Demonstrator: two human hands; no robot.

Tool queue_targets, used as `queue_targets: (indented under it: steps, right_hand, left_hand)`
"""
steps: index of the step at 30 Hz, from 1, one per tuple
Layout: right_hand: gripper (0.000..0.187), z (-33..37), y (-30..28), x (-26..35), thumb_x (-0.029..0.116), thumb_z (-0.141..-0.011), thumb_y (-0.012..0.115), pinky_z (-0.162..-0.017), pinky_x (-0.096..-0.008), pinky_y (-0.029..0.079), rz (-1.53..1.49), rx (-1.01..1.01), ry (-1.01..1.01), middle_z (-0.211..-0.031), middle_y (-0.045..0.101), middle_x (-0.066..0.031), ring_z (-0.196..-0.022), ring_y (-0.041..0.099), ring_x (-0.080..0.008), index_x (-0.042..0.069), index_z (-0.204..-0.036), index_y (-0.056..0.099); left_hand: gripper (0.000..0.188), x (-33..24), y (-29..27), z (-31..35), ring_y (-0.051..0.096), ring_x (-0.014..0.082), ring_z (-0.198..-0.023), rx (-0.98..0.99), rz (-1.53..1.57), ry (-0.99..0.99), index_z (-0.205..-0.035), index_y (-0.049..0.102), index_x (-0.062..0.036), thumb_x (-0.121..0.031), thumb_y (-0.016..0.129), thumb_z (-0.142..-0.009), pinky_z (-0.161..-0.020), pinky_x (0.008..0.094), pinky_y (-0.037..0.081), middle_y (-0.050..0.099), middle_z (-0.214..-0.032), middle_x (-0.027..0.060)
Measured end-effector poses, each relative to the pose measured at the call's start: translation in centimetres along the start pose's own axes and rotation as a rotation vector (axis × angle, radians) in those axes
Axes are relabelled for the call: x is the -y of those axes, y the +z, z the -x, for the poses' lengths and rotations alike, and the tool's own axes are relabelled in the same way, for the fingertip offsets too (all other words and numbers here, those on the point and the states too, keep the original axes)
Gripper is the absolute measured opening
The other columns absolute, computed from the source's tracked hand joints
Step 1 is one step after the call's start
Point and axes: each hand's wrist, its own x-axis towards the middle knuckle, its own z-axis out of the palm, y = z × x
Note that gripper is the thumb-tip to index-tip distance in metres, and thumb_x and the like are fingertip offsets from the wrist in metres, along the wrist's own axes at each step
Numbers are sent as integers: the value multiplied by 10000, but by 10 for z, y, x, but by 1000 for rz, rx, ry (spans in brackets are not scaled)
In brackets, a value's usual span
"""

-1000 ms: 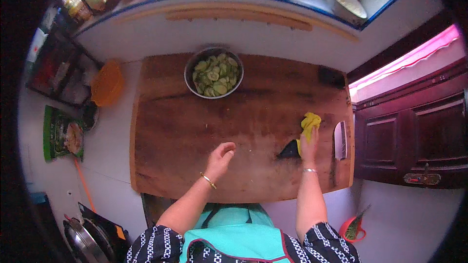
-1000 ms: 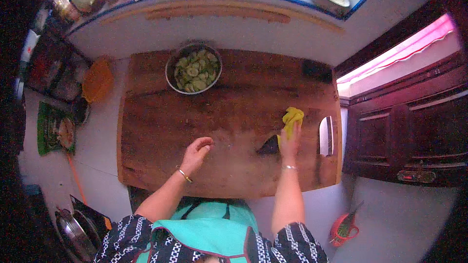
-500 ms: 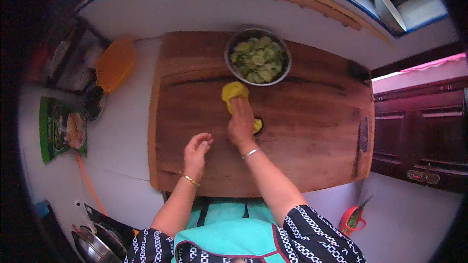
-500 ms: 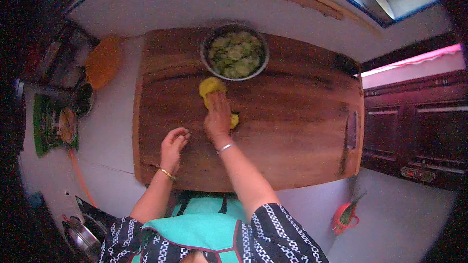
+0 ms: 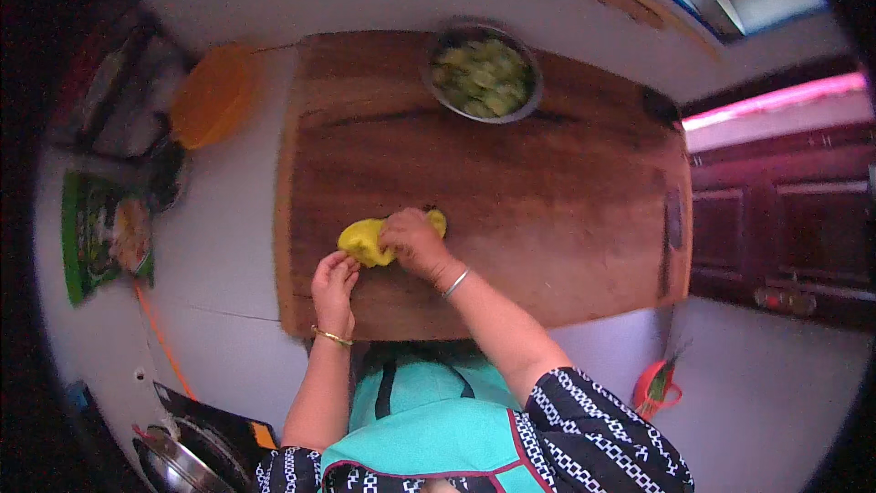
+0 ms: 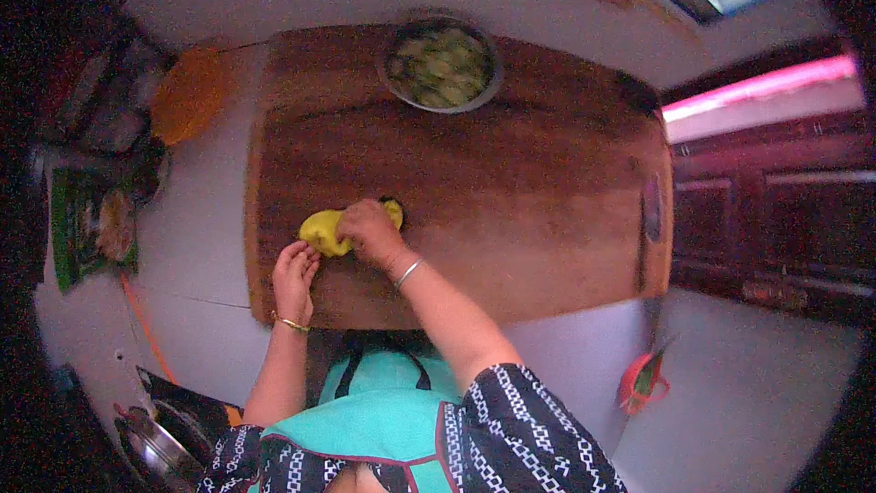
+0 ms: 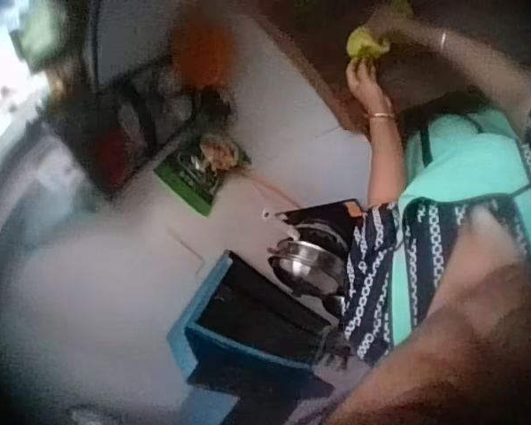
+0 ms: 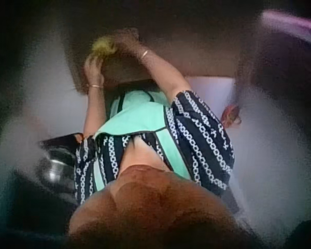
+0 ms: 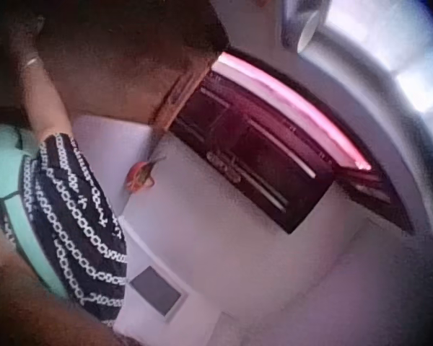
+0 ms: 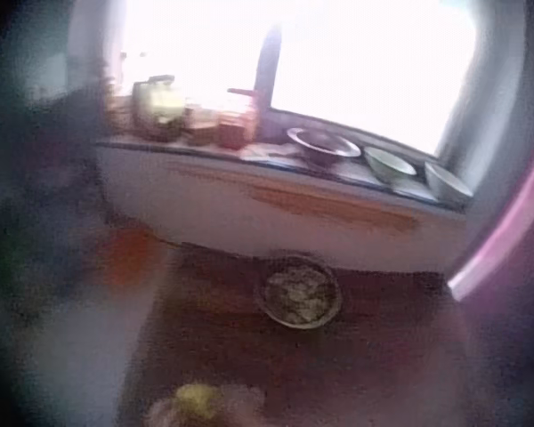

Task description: The person slices cucumbers into thin rounds on a wooden cutting board using a large knife. After slicing, they transfer the cucumber pieces into a metal bowl. Finally, they clean the cutting board and knife with a yellow cloth.

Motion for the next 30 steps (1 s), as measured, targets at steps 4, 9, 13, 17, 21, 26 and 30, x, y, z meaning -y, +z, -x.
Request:
queue_targets:
  steps: [4, 9, 13, 17, 21, 26, 30]
  right_hand:
    - [199, 68, -113, -53, -49, -628, 541, -761, -401, 460, 215, -176, 99, -824, 638, -62, -851, 590, -307, 112, -719, 615]
    - [382, 168, -241, -75, -122, -684, 385, -836, -269, 464, -177, -728, 713, -911, 651, -49, -902, 589, -151, 4, -904, 670]
    - [414, 284, -323, -118, -127, -708, 442, -918, -350, 450, 221, -944, 802, -1078, 628, -124, -1019, 586, -270, -25, -1066, 624]
    - [464, 290, -277, -84, -80, -707, 476, -1006, -427, 346, 716, -626, 852, -1200, 549, -175, -1142, 466, -359, -6, -1156, 564]
    - [475, 249, -191, -36, -56, -711, 487, -1018, -455, 331, 708, -683, 853, -1235, 521, -175, -1155, 445, -369, -2, -1179, 546]
    - [519, 144, -65, 3, -43, -709, 492, -1018, -443, 332, 530, -532, 660, -1248, 524, -142, -1171, 441, -347, 18, -1223, 535]
    - [487, 57, -12, 16, -82, -646, 533, -944, -428, 399, 369, -445, 416, -1150, 592, -122, -1088, 518, -320, 66, -1103, 610]
  left_hand:
    - [215, 33, 74, 22, 601, 172, -942, 202, -11, -70, -1123, 527, -17, -83, 491, -921, -846, 280, 497, 598, -1027, 69]
    - [177, 92, 142, 69, 617, 190, -911, 493, -18, -262, -1065, 565, -30, -111, 506, -919, -818, 298, 508, 620, -983, 82]
    - [211, 135, 170, 115, 628, 209, -946, 866, -153, -602, -1075, 575, -28, -169, 489, -943, -832, 317, 514, 639, -1015, 102]
    - [259, 164, 168, 127, 625, 225, -996, 876, -195, -790, -1089, 574, -8, -206, 463, -964, -866, 330, 512, 642, -1049, 120]
    - [281, 146, 132, 117, 621, 222, -1007, 857, -172, -805, -1096, 577, 7, -203, 437, -971, -884, 323, 505, 637, -1069, 135]
    - [290, 109, 49, 94, 614, 229, -1023, 797, -146, -758, -1110, 572, 15, -196, 430, -971, -897, 337, 497, 626, -1097, 154]
    - [306, 108, -21, 88, 598, 256, -1055, 668, -57, -768, -1126, 559, 22, -205, 432, -964, -914, 364, 487, 603, -1144, 168]
